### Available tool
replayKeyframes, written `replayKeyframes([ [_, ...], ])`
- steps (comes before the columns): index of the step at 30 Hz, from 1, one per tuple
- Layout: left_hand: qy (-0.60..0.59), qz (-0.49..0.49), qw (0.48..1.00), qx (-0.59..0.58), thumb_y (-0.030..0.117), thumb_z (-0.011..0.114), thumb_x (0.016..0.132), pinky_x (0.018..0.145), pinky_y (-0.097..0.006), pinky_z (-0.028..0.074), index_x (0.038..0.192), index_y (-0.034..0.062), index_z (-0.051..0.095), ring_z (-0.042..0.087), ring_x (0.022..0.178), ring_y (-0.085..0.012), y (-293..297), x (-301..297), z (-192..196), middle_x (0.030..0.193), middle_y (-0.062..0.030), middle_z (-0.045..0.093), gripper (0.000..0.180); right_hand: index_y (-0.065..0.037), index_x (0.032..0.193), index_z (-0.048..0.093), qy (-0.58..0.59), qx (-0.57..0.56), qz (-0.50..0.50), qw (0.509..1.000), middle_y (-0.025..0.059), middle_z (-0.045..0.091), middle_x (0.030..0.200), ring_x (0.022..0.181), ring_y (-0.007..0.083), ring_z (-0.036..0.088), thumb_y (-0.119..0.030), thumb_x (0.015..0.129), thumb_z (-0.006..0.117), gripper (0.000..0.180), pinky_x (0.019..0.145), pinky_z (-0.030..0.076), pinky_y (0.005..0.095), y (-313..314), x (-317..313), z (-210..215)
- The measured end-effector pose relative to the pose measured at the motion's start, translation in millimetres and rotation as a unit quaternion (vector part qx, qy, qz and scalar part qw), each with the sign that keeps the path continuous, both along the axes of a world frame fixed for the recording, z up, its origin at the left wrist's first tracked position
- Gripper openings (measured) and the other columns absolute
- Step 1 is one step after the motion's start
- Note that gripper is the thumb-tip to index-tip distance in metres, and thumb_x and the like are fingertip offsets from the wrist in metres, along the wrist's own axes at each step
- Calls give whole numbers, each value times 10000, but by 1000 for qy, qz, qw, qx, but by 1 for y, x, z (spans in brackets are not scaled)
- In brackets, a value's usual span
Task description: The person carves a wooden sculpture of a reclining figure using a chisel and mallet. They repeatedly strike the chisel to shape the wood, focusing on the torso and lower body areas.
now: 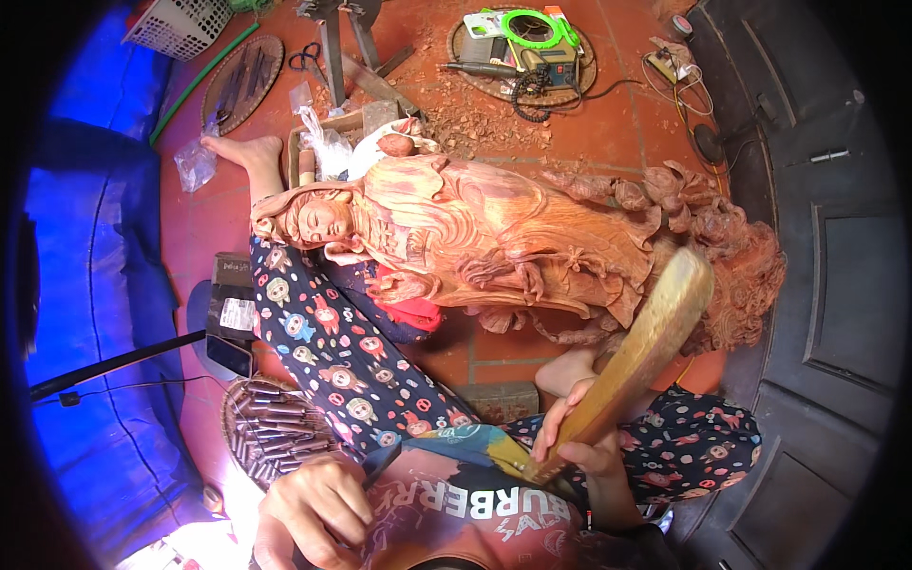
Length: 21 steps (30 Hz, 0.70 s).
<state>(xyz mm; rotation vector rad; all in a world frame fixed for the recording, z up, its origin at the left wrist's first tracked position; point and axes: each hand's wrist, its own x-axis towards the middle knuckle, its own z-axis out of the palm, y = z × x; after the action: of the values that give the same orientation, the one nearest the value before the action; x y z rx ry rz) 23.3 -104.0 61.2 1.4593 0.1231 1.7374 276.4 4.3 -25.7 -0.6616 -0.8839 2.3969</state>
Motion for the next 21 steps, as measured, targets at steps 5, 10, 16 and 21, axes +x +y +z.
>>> replayKeyframes([
  [5, -20, 17, 999, -22, 209, 590, 876, 393, -300, 362, 1044, 86, 580, 524, 485, -192, -20, -1, -14, 726, -120, 590, 208, -51, 1067, 316, 12, 0, 37, 999, 90, 477, 638, 457, 197, 515, 18, 741, 654, 475, 433, 449, 288, -2, 4, -9],
  [10, -17, 97, 992, -85, 143, 610, 865, 386, -321, 384, 1050, 31, 521, 543, 480, -222, -33, 3, -22, 696, -146, 588, 234, -50, 1048, 327, 15, 27, 56, 998, 94, 480, 644, 459, 195, 510, 37, 733, 648, 458, 444, 449, 289, -2, 0, -8],
  [16, 195, 234, 922, -237, 123, 702, 780, 437, -350, 441, 1051, -30, 501, 586, 541, -271, -1, -6, -24, 710, -165, 584, 370, -47, 1032, 337, 20, 68, 30, 997, 98, 489, 669, 490, 193, 517, 32, 737, 647, 435, 473, 459, 287, 7, -2, -5],
  [21, 362, 231, 777, -461, 208, 662, 811, 684, -370, 511, 1051, 20, 546, 649, 816, -333, -12, -3, -17, 876, -154, 640, 326, -45, 990, 353, 55, 53, 32, 997, 99, 495, 687, 518, 183, 518, -12, 755, 665, 393, 503, 464, 279, 12, 2, -11],
])
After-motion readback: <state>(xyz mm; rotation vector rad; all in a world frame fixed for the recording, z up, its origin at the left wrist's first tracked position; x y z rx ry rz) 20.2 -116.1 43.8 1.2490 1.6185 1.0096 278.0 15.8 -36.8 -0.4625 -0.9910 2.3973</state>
